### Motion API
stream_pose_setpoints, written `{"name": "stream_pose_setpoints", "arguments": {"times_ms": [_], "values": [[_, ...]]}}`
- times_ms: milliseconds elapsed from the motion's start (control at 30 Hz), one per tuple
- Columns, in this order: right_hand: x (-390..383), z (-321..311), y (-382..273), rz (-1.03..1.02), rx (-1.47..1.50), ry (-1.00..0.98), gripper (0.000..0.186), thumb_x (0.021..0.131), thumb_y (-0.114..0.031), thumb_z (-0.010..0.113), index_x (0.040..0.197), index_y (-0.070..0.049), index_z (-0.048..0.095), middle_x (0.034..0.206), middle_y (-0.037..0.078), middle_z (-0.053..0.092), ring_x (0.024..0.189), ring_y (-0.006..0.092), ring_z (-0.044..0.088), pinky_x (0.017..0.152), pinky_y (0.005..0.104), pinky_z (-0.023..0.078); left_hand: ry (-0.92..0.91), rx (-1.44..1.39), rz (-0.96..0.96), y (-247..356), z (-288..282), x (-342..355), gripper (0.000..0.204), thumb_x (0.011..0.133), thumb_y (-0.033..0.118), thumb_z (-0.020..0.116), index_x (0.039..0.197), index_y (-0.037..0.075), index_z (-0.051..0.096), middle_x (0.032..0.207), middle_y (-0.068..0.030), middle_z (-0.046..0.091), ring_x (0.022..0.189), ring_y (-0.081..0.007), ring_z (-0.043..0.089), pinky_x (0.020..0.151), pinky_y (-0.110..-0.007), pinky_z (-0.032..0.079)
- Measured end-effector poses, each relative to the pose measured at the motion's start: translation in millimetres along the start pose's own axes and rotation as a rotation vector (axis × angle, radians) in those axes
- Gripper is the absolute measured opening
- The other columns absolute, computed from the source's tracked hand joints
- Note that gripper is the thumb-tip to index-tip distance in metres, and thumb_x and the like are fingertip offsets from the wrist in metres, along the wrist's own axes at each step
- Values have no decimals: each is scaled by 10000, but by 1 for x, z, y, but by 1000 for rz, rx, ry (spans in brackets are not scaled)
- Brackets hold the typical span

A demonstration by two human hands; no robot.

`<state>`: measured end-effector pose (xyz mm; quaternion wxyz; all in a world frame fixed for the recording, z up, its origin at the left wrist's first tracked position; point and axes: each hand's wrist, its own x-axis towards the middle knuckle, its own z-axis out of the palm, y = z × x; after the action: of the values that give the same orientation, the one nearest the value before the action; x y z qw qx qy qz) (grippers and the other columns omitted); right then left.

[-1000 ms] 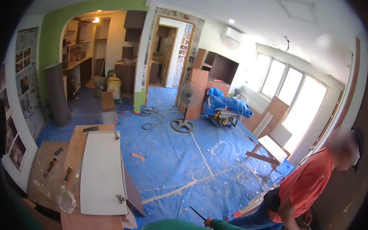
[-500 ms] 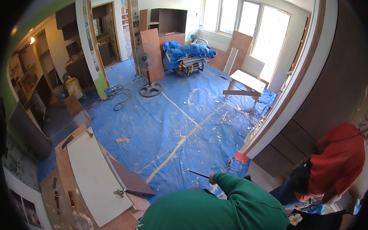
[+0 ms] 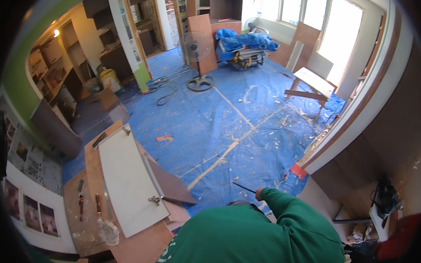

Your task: The person uses a screwdriver to tighten screws on a metal hinge attached to a white cabinet door. They repeatedly adjust the hinge and check its alignment while working on the cabinet.

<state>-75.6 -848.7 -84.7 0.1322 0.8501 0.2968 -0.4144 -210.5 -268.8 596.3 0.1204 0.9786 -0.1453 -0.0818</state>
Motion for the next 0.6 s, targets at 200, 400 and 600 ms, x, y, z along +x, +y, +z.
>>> {"name": "stream_pose_setpoints", "arguments": {"times_ms": [200,400,600], "values": [[9,27,-12,27,122,24,398,870,-361,672,1133,-80,776,1134,180,750,1035,348,722,918,454,574,-445,170,-301,1,28,51,520,945,461,689,1134,-20,746,991,-204,760,899,-306,728,822,-411,551],[27,45,35,178,1159,406,332,966,-272,599,1249,-142,714,1108,77,768,992,227,740,881,400,587,44,-112,-119,-60,105,19,602,992,410,631,1375,-53,590,1259,-283,675,1074,-368,688,955,-391,527],[-110,-197,60,343,1064,1092,536,882,-163,579,1403,-39,589,1150,324,685,1088,473,656,983,477,512,409,-399,-457,-127,203,31,659,1075,363,519,1534,-85,369,1549,-238,470,1433,-306,443,1177,-370,341]]}}
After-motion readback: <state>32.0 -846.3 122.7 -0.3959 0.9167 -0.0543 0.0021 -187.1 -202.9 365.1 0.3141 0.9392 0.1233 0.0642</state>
